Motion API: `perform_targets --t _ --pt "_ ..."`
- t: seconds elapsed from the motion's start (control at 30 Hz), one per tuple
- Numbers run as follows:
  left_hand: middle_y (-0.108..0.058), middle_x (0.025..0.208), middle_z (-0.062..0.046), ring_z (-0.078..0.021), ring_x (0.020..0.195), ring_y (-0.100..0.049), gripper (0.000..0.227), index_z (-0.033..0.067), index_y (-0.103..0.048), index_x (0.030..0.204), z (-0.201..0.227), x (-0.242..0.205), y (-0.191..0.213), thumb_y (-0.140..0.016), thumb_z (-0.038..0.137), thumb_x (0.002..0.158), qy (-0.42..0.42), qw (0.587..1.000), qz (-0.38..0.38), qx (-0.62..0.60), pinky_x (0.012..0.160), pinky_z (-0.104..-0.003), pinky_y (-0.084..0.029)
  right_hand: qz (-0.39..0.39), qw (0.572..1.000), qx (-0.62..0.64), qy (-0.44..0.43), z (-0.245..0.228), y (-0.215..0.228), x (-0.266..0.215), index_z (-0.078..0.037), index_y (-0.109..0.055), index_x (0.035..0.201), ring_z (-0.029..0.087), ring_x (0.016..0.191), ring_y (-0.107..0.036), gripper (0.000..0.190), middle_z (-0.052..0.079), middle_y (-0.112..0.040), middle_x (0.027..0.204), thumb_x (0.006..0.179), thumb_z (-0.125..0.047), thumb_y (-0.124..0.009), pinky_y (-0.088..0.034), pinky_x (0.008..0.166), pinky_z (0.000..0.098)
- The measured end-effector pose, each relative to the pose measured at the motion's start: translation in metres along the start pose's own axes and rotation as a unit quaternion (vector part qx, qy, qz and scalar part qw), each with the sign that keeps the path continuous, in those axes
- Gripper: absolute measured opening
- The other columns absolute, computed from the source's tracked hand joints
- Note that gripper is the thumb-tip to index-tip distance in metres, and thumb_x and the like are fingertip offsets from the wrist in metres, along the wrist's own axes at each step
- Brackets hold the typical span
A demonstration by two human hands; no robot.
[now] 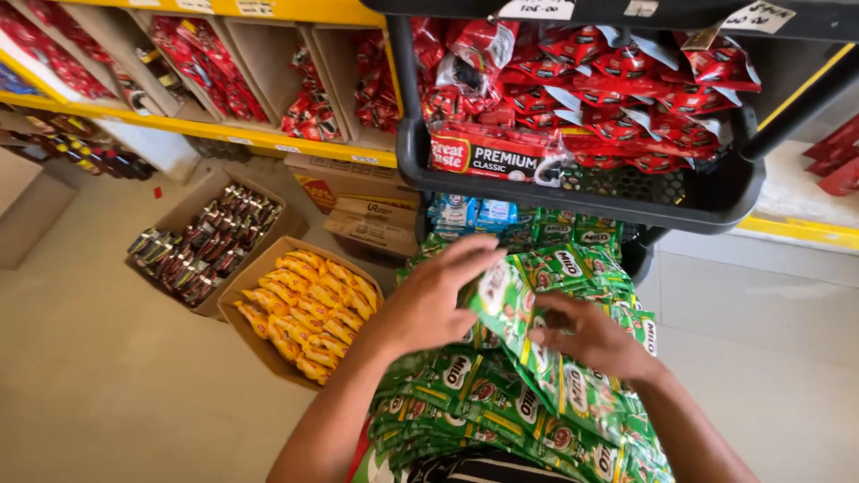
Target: The person organizes and stocks strips of chocolate malt powder sachets onto grocery store shelves.
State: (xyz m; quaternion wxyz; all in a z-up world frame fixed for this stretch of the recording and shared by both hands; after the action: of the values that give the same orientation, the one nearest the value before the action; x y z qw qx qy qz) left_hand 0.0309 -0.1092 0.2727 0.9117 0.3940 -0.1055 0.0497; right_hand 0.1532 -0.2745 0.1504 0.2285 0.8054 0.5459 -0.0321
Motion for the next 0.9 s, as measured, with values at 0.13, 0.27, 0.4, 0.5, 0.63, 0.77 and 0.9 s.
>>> perform_targets --t 0.13,0.27,0.4,0.5,0.63,0.77,0.9 --pt "-0.057 0.144 -0.018 -0.0363 0.136 -0.058 0.072 0.0026 -0.056 0.141 0.050 0.020 0.045 -0.067 0.000 0.070 -0.098 0.992 0.078 -0.021 0.116 -0.041 -0.045 -0.007 0.989 0.112 0.101 -0.047 0.017 0.001 -0.001 -0.063 0.128 0.013 0.087 -0.058 0.051 0.004 -0.066 0.096 0.087 -0.026 -0.078 -0.051 0.076 0.0323" --pt "-0.058 0.142 -0.018 -0.0347 0.137 -0.056 0.080 0.0053 -0.050 0.147 0.080 0.037 0.066 -0.067 0.003 0.070 -0.133 0.987 0.071 -0.053 0.121 -0.040 -0.043 -0.024 0.969 0.187 0.162 -0.093 0.032 -0.007 -0.001 -0.061 0.123 0.013 0.100 -0.064 0.047 0.004 -0.070 0.108 0.084 -0.020 -0.079 -0.054 0.087 0.0333" --pt "-0.050 0.149 -0.018 -0.0339 0.143 -0.050 0.089 0.0066 -0.039 0.155 0.109 0.048 0.081 -0.074 0.005 0.073 -0.200 0.977 0.032 -0.067 0.123 -0.040 -0.039 -0.007 0.959 0.171 0.227 -0.112 0.042 -0.014 0.000 -0.061 0.122 0.014 0.107 -0.063 0.042 0.005 -0.069 0.114 0.086 -0.014 -0.078 -0.054 0.093 0.0341" --pt "-0.046 0.146 -0.018 -0.0333 0.139 -0.048 0.104 0.0090 -0.030 0.161 0.121 0.051 0.085 -0.079 0.007 0.069 -0.216 0.975 -0.050 -0.013 0.118 -0.039 -0.040 0.016 0.949 0.156 0.272 -0.111 0.047 -0.018 -0.001 -0.060 0.121 0.014 0.113 -0.061 0.040 0.005 -0.067 0.116 0.086 -0.007 -0.079 -0.053 0.097 0.0352" --pt "-0.048 0.135 -0.014 -0.0295 0.132 -0.052 0.109 0.0128 -0.029 0.160 0.117 0.049 0.071 -0.085 0.010 0.067 -0.235 0.943 -0.236 0.013 0.116 -0.039 -0.042 0.014 0.951 0.169 0.258 -0.088 0.045 -0.011 -0.001 -0.063 0.119 0.016 0.113 -0.063 0.038 0.006 -0.068 0.115 0.086 -0.004 -0.080 -0.055 0.099 0.0383" --pt "-0.046 0.139 -0.013 -0.0289 0.135 -0.049 0.118 0.0132 -0.029 0.161 0.126 0.049 0.073 -0.097 0.024 0.065 -0.282 0.924 -0.258 -0.033 0.118 -0.040 -0.041 -0.001 0.945 0.168 0.281 -0.093 0.036 -0.010 -0.002 -0.056 0.130 0.018 0.116 -0.063 0.052 0.006 -0.068 0.121 0.085 -0.007 -0.082 -0.053 0.103 0.0379" --pt "-0.050 0.140 -0.011 -0.0259 0.133 -0.051 0.119 0.0159 -0.030 0.163 0.134 0.053 0.074 -0.099 0.032 0.067 -0.298 0.925 -0.233 -0.028 0.118 -0.038 -0.043 -0.023 0.949 0.178 0.260 -0.060 0.030 -0.001 -0.005 -0.047 0.140 0.018 0.115 -0.064 0.071 0.006 -0.068 0.123 0.080 -0.011 -0.083 -0.054 0.099 0.0382"
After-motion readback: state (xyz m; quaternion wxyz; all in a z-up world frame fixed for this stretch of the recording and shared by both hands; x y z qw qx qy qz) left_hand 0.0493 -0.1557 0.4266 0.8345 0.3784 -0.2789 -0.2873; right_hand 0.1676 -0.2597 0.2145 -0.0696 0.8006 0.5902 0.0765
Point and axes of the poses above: each hand's wrist, its own x-axis towards the middle knuckle, its own y-axis out of the back of the hand, z = x × y, the point moved 7 cm from there along x, towards the middle knuckle
